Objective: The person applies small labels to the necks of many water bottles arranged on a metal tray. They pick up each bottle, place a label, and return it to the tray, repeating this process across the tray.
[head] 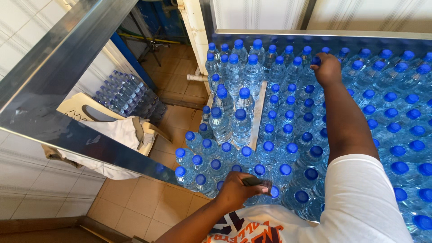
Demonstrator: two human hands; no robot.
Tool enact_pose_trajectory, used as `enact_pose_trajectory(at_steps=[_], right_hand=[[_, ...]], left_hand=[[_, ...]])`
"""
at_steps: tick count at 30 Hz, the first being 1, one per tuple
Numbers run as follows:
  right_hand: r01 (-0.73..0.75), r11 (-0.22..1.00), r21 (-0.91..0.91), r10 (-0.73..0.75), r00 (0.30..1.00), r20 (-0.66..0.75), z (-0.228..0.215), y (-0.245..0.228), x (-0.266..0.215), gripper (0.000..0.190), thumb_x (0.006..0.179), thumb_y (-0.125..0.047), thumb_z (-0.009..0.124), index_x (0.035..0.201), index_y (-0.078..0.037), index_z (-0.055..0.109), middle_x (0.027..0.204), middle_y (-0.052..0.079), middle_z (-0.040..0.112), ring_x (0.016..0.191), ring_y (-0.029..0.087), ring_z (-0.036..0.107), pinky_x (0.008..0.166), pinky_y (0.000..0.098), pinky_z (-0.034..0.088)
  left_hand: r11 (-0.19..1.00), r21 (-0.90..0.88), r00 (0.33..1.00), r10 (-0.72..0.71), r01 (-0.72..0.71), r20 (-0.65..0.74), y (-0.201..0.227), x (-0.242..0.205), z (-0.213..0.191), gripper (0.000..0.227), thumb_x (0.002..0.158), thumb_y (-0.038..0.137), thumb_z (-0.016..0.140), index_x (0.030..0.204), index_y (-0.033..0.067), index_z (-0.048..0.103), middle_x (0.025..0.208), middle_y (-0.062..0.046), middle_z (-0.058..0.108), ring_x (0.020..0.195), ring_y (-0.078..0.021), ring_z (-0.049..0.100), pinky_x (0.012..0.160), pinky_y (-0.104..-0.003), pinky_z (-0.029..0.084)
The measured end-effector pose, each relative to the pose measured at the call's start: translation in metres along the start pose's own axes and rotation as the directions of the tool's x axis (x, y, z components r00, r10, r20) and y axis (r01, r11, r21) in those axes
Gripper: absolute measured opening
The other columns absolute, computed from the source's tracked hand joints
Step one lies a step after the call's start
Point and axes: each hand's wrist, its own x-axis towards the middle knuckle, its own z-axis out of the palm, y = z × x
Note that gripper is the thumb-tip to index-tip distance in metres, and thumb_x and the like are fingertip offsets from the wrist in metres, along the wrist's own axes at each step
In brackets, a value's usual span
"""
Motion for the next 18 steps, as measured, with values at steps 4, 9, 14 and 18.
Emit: enact_pose_trajectory(at_steps=[4, 9, 14, 18], right_hand=[[-0.066, 0.994, -0.083, 0.076, 0.990, 0.121, 0.005, -0.002, 0.008, 0.049, 0.099, -0.020, 0.088, 0.142, 0.001, 0.074, 0.126, 0.030, 0.073, 0.113, 0.051, 0.069, 0.093, 0.0587, 0.054], [-0.074, 0.904, -0.421, 0.175, 0.962, 0.208, -0.026, -0.075, 0.009, 0.072, 0.103, 0.000, 0.055, 0.174, -0.006, 0.046, 0.174, 0.028, 0.037, 0.149, 0.051, 0.042, 0.108, 0.0609, 0.054], [0.099, 0.603, 0.792, -0.239, 0.969, 0.060, -0.153, -0.284, -0.076, 0.017, 0.106, -0.005, 0.081, 0.122, -0.002, 0.076, 0.110, 0.018, 0.074, 0.106, 0.039, 0.072, 0.096, 0.0465, 0.060], [-0.015, 0.445, 0.895, -0.435, 0.871, 0.231, -0.214, -0.368, -0.151, 0.039, 0.074, -0.019, 0.103, 0.107, -0.008, 0.086, 0.092, 0.010, 0.081, 0.085, 0.022, 0.081, 0.076, 0.0336, 0.069]], left_hand=[[0.992, -0.120, 0.991, 0.015, -0.031, -0.134, 0.015, -0.004, -0.005, 0.014, 0.088, 0.025, 0.090, 0.091, 0.0110, 0.087, 0.080, -0.002, 0.081, 0.070, -0.0130, 0.071, 0.065, -0.029, 0.053], [0.931, -0.358, 0.929, -0.074, -0.066, -0.363, 0.030, -0.003, -0.018, 0.020, 0.090, 0.022, 0.085, 0.103, 0.0069, 0.089, 0.101, -0.010, 0.092, 0.095, -0.0254, 0.089, 0.094, -0.043, 0.072], [0.727, -0.527, 0.737, -0.043, -0.440, -0.674, 0.024, 0.010, -0.036, 0.025, 0.080, 0.003, 0.099, 0.096, -0.0057, 0.082, 0.096, -0.020, 0.086, 0.094, -0.0330, 0.085, 0.092, -0.049, 0.069], [0.718, -0.517, 0.714, -0.040, -0.466, -0.699, 0.024, 0.010, -0.033, 0.022, 0.084, 0.004, 0.097, 0.097, -0.0067, 0.083, 0.098, -0.019, 0.087, 0.098, -0.0349, 0.085, 0.096, -0.056, 0.067]])
